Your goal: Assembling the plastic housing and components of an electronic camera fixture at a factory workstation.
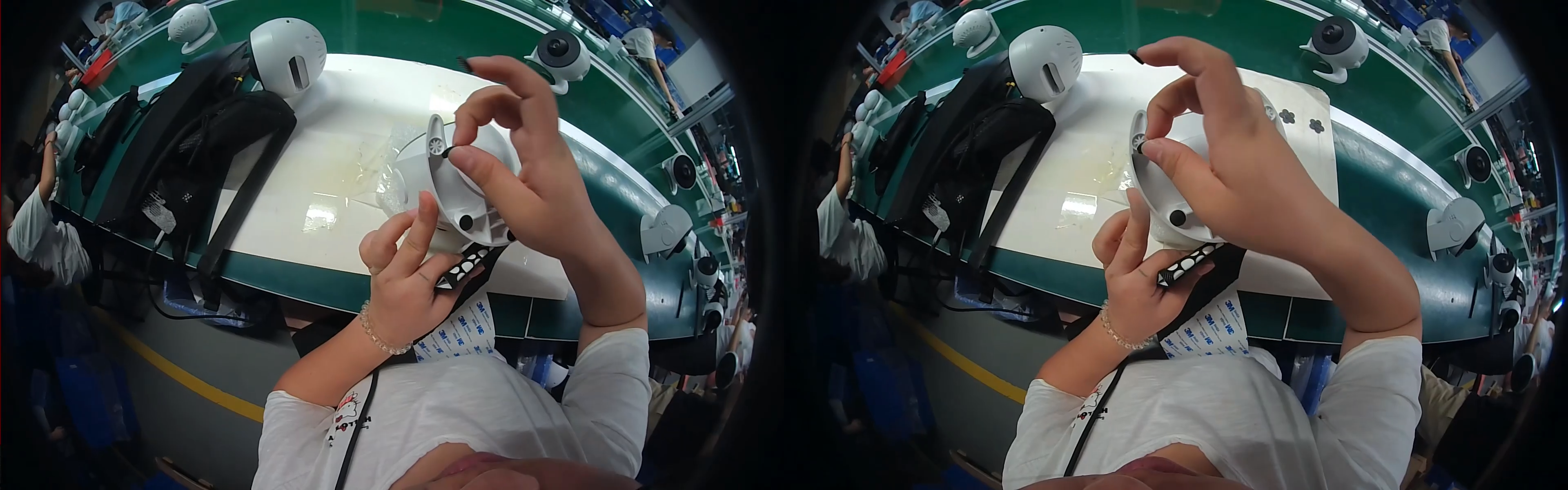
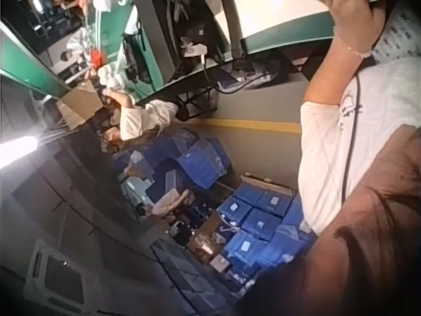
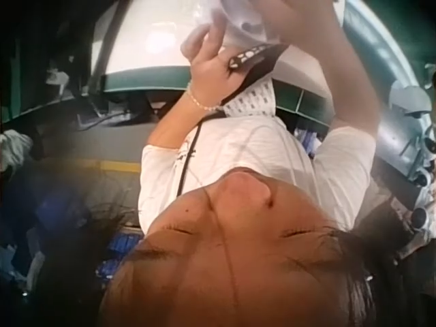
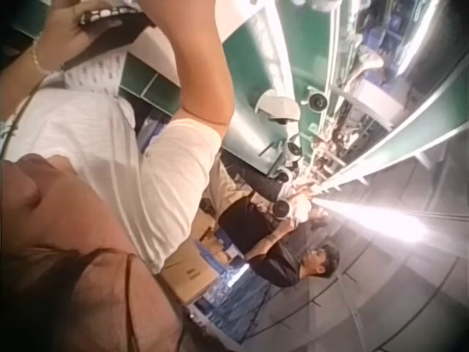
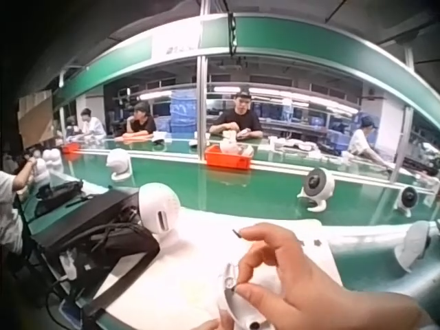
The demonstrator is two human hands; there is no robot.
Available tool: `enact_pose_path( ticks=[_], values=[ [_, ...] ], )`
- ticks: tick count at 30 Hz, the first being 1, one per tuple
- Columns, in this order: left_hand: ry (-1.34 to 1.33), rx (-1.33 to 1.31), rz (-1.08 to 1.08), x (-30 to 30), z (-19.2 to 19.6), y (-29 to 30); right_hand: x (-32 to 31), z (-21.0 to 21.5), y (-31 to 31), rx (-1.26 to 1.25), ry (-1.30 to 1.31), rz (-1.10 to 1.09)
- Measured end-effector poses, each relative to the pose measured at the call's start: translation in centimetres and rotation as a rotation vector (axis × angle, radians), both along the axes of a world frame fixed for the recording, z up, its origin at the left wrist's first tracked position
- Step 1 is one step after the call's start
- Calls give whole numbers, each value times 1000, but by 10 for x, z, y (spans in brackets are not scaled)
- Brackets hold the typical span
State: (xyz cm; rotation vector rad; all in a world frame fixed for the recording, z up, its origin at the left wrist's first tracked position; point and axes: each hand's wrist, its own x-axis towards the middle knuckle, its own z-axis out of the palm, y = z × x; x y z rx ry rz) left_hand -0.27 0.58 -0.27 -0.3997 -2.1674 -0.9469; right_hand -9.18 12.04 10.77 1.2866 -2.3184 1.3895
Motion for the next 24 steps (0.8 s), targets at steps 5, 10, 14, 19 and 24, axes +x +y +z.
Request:
enact_pose_path(
  ticks=[5, 10, 14, 19, 24],
  values=[
    [-2, -7, 11, 1, 1, -1, -5, 5, -7, 49, -118, -4],
    [1, 4, 2, 1, 1, -1, -5, 7, -11, 24, -202, -28],
    [67, 59, 40, -2, -2, 1, -5, 9, -12, 20, -216, -35],
    [56, 51, 46, -2, -2, 1, -6, 10, -12, 131, -57, -51],
    [71, 78, 27, -2, -1, 2, 11, 11, -11, 349, 651, -156]
  ],
)
